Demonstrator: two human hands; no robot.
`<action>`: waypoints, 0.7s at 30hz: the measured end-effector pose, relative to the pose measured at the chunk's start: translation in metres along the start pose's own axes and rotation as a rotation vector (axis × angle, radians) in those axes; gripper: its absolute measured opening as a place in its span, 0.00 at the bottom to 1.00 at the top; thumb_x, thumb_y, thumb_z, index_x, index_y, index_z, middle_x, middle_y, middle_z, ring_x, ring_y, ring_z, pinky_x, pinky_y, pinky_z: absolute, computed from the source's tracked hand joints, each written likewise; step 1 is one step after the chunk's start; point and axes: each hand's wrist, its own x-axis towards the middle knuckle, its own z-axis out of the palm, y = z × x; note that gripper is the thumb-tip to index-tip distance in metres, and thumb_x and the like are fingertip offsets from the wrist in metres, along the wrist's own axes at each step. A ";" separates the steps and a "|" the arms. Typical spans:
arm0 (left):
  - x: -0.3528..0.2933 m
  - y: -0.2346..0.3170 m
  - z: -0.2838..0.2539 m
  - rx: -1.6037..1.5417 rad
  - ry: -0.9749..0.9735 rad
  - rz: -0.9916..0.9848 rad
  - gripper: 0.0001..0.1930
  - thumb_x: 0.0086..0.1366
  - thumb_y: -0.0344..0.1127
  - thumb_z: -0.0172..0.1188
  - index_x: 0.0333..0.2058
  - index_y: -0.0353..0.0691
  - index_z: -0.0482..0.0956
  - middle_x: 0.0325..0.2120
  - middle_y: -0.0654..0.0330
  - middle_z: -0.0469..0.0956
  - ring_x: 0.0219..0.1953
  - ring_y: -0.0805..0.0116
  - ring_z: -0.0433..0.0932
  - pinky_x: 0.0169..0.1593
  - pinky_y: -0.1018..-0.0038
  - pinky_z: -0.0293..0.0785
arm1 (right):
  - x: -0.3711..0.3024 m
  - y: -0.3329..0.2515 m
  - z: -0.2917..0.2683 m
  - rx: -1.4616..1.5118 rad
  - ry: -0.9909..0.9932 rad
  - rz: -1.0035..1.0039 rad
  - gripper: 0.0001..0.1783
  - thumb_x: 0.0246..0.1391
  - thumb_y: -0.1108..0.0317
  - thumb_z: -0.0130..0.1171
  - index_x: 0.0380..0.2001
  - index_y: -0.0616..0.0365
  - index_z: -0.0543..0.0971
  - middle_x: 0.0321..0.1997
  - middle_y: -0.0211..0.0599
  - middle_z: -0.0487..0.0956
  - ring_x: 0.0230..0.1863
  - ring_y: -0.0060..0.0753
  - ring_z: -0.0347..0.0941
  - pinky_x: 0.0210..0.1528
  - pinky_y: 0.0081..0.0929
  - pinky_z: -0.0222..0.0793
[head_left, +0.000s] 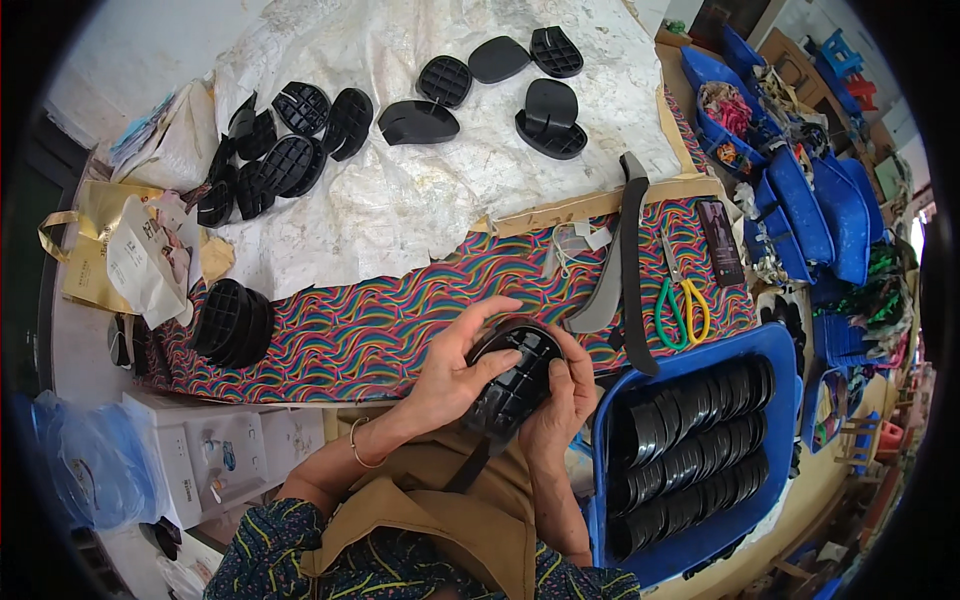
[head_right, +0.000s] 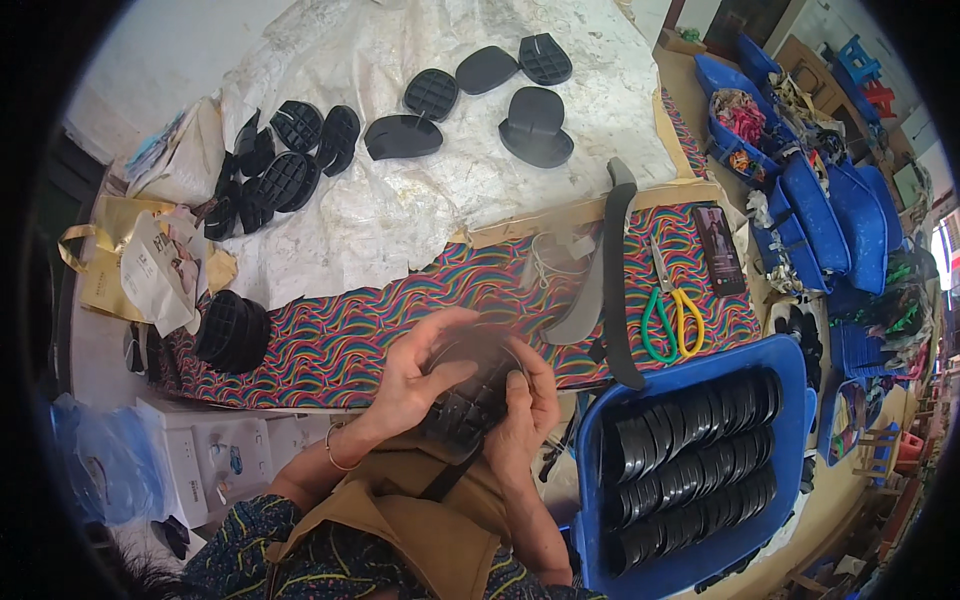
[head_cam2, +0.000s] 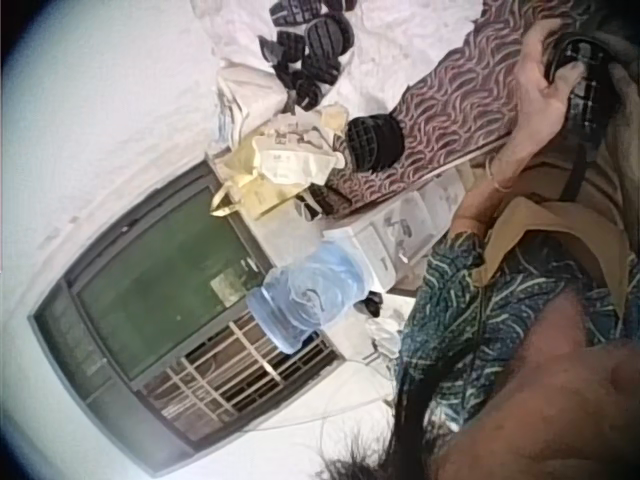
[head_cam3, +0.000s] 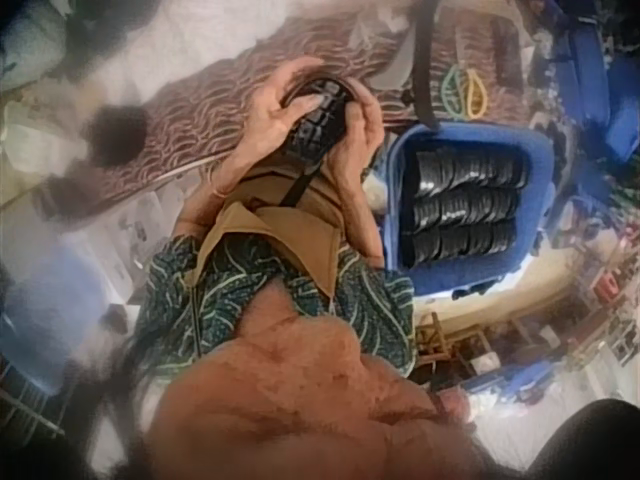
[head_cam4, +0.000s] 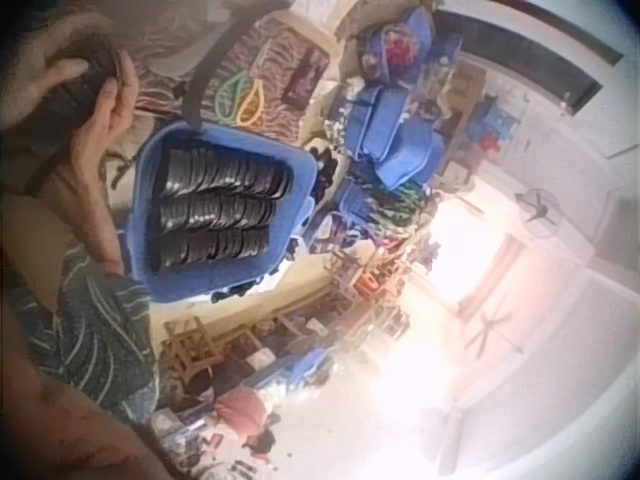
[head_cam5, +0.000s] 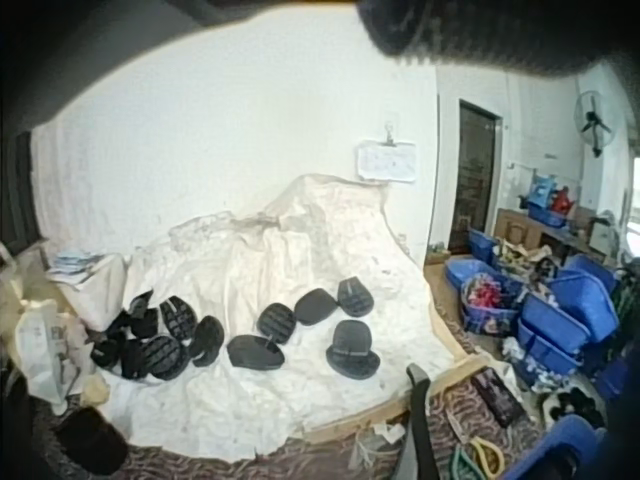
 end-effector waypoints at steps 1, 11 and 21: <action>-0.001 -0.005 0.002 0.018 0.011 0.011 0.27 0.64 0.21 0.61 0.61 0.33 0.66 0.53 0.55 0.75 0.56 0.70 0.73 0.59 0.73 0.70 | 0.000 0.001 -0.001 -0.003 0.015 -0.003 0.18 0.64 0.73 0.51 0.55 0.68 0.75 0.54 0.43 0.79 0.55 0.30 0.74 0.61 0.28 0.67; 0.002 -0.014 0.006 0.122 0.013 0.086 0.27 0.68 0.25 0.60 0.63 0.34 0.63 0.55 0.54 0.74 0.58 0.67 0.72 0.61 0.70 0.69 | 0.014 -0.018 0.007 -0.195 -0.031 0.052 0.21 0.52 0.79 0.62 0.51 0.66 0.73 0.50 0.41 0.79 0.51 0.29 0.76 0.57 0.27 0.70; 0.000 -0.014 0.010 0.232 -0.010 0.133 0.28 0.68 0.25 0.59 0.64 0.35 0.62 0.55 0.52 0.75 0.58 0.67 0.72 0.61 0.69 0.68 | 0.017 -0.015 0.011 -0.353 0.035 0.038 0.24 0.45 0.78 0.71 0.45 0.63 0.71 0.43 0.39 0.79 0.44 0.27 0.76 0.50 0.26 0.73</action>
